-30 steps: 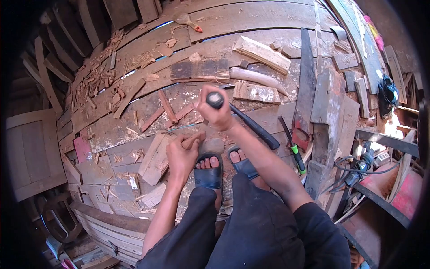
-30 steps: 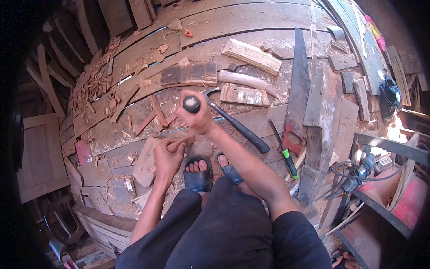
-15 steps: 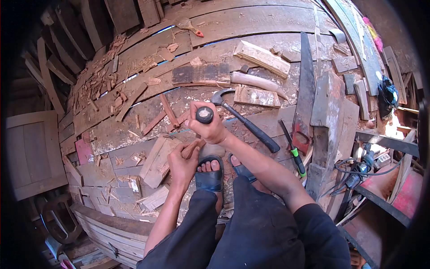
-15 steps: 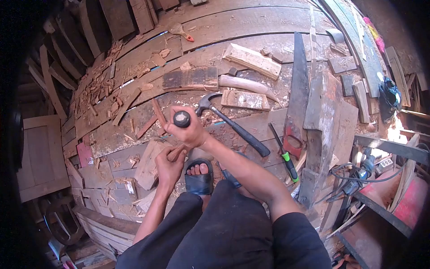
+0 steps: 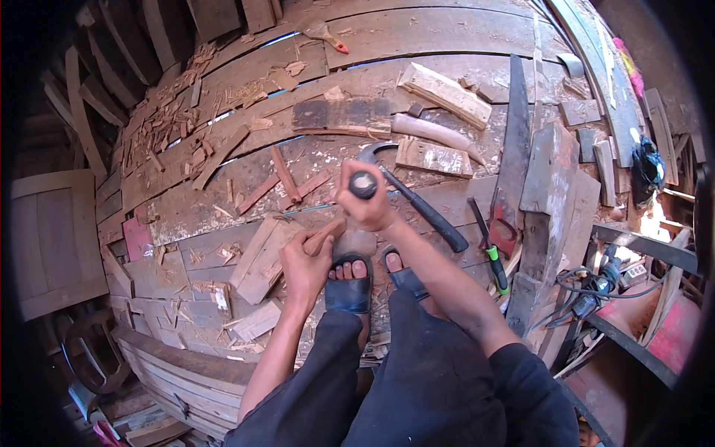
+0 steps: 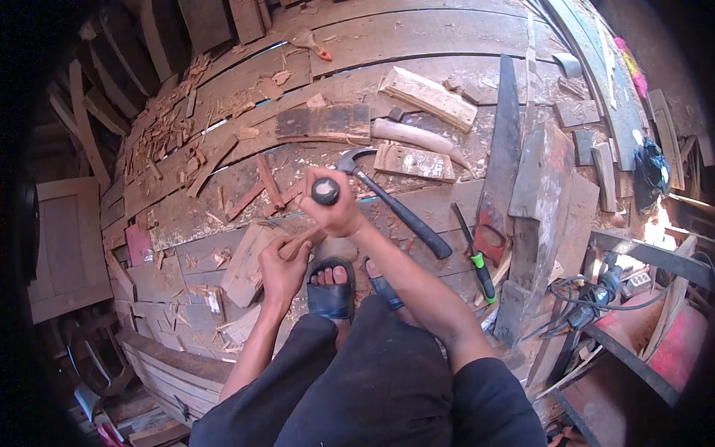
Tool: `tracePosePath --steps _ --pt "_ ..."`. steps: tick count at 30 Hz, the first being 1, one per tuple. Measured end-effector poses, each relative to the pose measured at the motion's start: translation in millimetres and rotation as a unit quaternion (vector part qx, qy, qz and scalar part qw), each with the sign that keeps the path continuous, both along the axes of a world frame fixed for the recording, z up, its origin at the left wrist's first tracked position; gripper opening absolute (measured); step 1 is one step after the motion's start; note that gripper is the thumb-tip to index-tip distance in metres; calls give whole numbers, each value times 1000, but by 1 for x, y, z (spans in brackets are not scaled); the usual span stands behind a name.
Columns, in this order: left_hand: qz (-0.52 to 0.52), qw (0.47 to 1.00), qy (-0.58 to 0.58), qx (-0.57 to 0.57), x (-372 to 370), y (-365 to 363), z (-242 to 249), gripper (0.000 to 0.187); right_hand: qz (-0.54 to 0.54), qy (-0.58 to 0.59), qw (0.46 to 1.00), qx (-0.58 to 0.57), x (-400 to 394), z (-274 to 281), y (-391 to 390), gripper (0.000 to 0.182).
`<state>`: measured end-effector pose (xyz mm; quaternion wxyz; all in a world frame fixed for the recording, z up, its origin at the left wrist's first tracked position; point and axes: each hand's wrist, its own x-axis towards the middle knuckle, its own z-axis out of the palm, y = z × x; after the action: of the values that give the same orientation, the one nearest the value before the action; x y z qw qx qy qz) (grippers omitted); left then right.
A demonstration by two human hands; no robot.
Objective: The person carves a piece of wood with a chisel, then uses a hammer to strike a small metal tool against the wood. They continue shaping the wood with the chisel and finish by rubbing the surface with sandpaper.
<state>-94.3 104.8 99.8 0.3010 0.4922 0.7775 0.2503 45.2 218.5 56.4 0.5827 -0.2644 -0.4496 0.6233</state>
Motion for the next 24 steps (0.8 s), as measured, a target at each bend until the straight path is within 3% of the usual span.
tracePosePath --steps 2,6,8,10,11,14,15,19,22,24 --pt "12 1000 -10 -5 1 -1 0 27 87 -37 995 -11 23 46 14 22" --pt "5 1000 -12 2 0 -3 -5 28 88 29 996 21 30 97 17 26" --pt "0 1000 -12 12 2 -3 -1 27 45 60 997 2 11 73 4 23" --pt "-7 1000 -12 17 0 -5 -4 27 -31 101 994 4 -26 11 -17 19" --pt "-12 1000 -13 20 0 -6 -6 26 77 -134 978 139 -7 -16 -5 17" --pt "13 1000 -23 -11 3 -2 2 26 47 -13 999 -11 -16 -18 0 19" --pt "5 1000 -20 -3 2 -1 1 26 2 -7 1000 14 -16 -8 2 18" --pt "5 1000 2 6 -2 -7 -5 26 103 43 994 -6 17 68 24 23" --pt "-2 1000 9 3 4 -4 -2 26 81 88 992 -39 15 72 19 23" --pt "-6 1000 5 13 3 -5 -2 26 42 10 999 26 -10 12 6 18"
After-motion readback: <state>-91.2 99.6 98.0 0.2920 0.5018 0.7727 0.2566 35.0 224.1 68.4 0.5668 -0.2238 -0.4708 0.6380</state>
